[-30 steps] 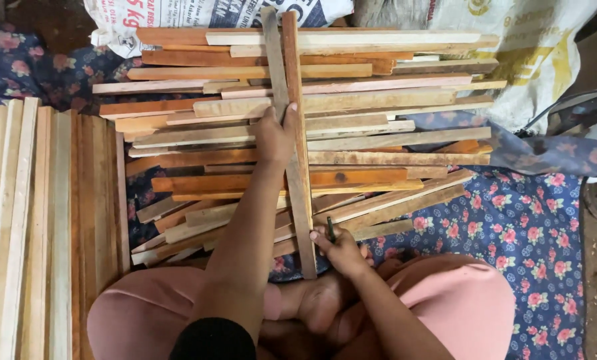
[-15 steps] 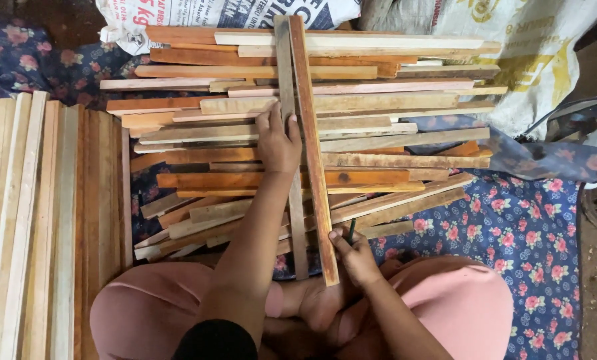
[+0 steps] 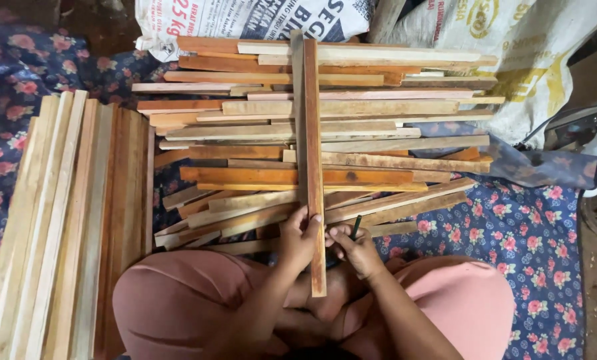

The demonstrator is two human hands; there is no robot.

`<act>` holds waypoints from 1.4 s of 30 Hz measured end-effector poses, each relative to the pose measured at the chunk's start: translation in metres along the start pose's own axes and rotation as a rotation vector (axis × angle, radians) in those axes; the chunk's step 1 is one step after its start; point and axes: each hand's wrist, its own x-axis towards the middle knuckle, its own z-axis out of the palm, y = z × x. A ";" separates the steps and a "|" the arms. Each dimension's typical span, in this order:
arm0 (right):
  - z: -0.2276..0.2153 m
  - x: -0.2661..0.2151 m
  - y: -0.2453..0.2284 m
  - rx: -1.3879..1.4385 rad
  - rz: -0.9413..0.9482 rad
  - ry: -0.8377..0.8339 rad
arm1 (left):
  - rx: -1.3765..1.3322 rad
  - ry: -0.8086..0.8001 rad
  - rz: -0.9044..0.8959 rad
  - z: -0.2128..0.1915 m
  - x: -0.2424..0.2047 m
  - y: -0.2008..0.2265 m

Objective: The person is picking up wooden strips from a large pile, marking them with a pen, and sorting them.

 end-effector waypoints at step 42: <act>0.536 0.048 -0.006 -0.565 -0.132 -0.615 | 0.605 0.906 0.081 -0.489 -0.182 0.017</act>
